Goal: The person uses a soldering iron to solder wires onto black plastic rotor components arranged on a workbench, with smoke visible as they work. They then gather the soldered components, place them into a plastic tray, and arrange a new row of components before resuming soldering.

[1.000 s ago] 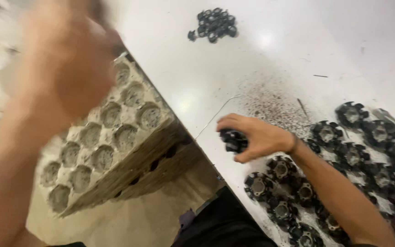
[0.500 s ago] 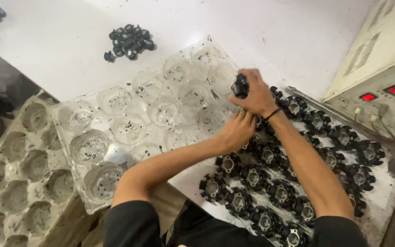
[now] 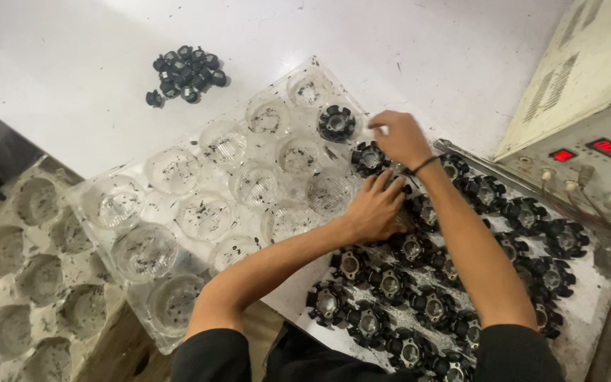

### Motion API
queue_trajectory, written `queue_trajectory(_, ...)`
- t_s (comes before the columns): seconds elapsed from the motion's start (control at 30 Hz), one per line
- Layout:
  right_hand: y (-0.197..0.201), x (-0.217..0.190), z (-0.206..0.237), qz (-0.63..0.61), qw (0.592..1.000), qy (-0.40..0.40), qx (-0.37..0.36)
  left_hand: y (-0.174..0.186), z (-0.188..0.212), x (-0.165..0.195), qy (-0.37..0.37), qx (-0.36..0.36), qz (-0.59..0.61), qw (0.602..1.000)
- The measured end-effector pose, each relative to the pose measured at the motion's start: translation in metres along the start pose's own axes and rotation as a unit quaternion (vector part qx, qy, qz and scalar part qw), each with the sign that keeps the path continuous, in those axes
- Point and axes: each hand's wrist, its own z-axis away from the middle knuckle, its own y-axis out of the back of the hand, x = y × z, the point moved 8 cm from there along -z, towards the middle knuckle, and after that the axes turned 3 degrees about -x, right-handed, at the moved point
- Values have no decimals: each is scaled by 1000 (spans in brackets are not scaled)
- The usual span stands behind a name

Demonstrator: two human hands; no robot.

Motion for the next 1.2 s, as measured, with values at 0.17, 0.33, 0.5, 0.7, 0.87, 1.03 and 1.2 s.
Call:
queue_trajectory(0.17,27,55,83,205,977,-63,19,-5,-7,-6,4,-14,-7,1000)
queue_trajectory(0.33,22,62,83,262,946,-81,-171,-15,-28,-10,26,-93,60,994)
queue_trajectory(0.5,63,76,92,335,931,-85,-117,12,-52,-61,138,-55,640,754)
queue_trajectory(0.7,58,93,152,143,976,-97,132,113,-64,-203,206,116,79,968)
queue_trajectory(0.87,46,102,134,303,938,-150,72,135,-41,-233,222,155,-56,961)
queue_trajectory(1.03,30,121,126,51,924,-361,-112,111,5,-88,-101,163,63,980)
queue_trajectory(1.2,-34,-26,87,-33,997,57,-48,35,66,35,-206,79,7,975)
